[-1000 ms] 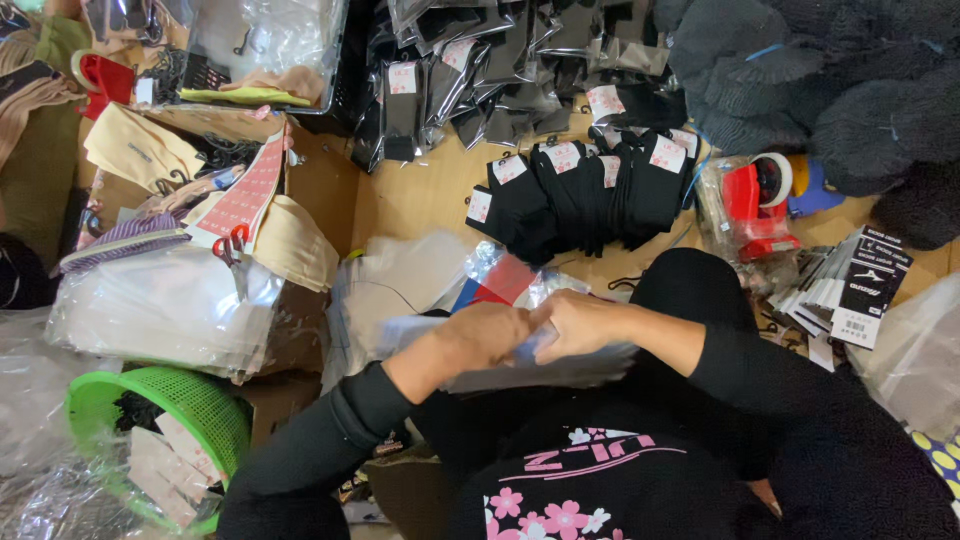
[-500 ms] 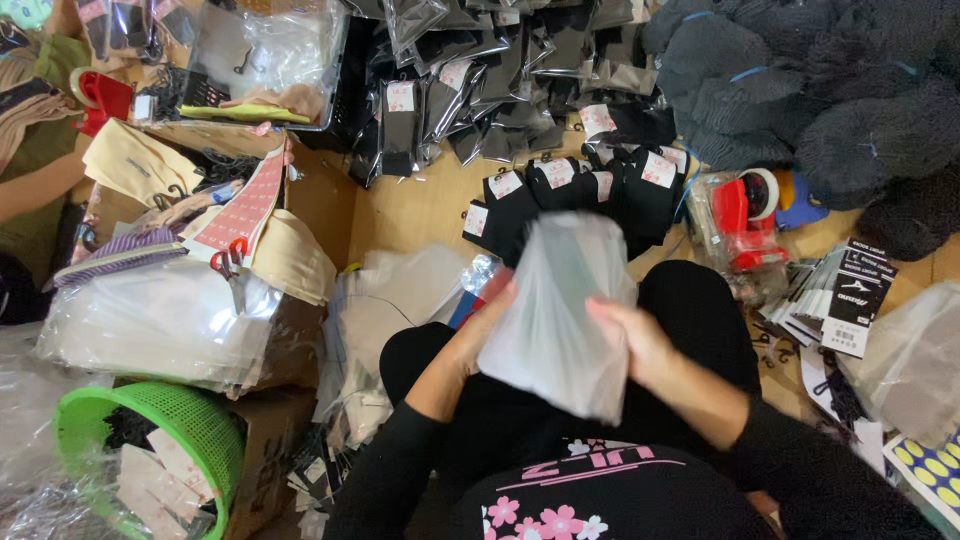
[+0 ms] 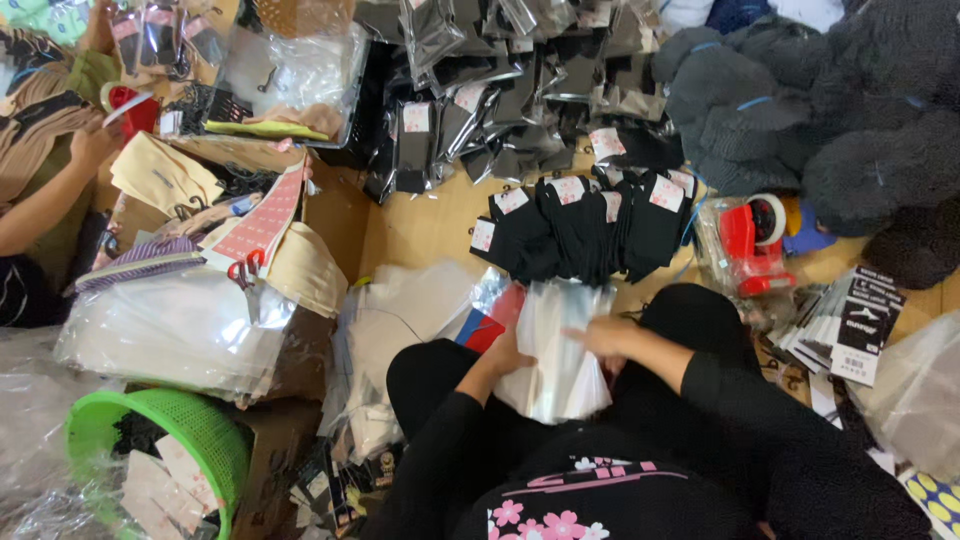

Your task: The person sits on the floor and repeatedly picks up pairs of black socks, places them into clear plastic bags, and seals the bags. The person then places the packaged socks into a pile on the floor.

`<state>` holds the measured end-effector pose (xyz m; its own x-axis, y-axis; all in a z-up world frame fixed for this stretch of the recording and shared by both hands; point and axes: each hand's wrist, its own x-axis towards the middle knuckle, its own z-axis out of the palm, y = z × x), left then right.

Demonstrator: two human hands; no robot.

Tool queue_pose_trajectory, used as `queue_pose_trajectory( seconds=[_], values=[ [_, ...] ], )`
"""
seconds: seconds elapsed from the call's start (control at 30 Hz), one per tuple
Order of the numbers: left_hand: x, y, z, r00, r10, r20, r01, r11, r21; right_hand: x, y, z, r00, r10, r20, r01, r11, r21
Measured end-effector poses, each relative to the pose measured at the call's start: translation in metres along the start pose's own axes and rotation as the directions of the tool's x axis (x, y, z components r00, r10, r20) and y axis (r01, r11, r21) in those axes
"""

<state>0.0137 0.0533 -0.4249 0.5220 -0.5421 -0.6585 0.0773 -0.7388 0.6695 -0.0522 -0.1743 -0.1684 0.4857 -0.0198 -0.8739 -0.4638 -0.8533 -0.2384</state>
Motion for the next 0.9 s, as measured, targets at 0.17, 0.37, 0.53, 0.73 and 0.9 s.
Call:
queue_pose_trajectory(
  seconds=[0.17,0.37,0.53,0.73,0.9],
  values=[
    [-0.066,0.078,-0.014,0.999,-0.014,-0.043,0.018,0.995,0.101,0.147,0.029,-0.094,0.790,-0.169,-0.590,0.145,0.986,-0.087],
    [-0.045,0.049,0.010,0.981,-0.070,-0.181,0.091,0.990,0.112,0.188,-0.013,-0.237,0.308,-0.352,-0.884,0.267,0.924,-0.274],
    [-0.052,0.056,0.008,0.964,-0.072,-0.256,0.102,0.989,0.104,0.184,-0.066,-0.315,0.226,-0.422,-0.878,0.176,0.904,-0.389],
    [-0.063,0.064,-0.015,0.950,0.023,-0.313,0.040,0.980,0.195,0.199,-0.078,-0.349,0.479,-0.328,-0.814,-0.048,0.916,-0.397],
    [-0.069,0.093,-0.062,0.694,0.359,-0.624,-0.273,0.933,0.233,0.130,-0.068,-0.321,-0.244,-0.581,-0.776,0.225,0.745,-0.628]
  ],
)
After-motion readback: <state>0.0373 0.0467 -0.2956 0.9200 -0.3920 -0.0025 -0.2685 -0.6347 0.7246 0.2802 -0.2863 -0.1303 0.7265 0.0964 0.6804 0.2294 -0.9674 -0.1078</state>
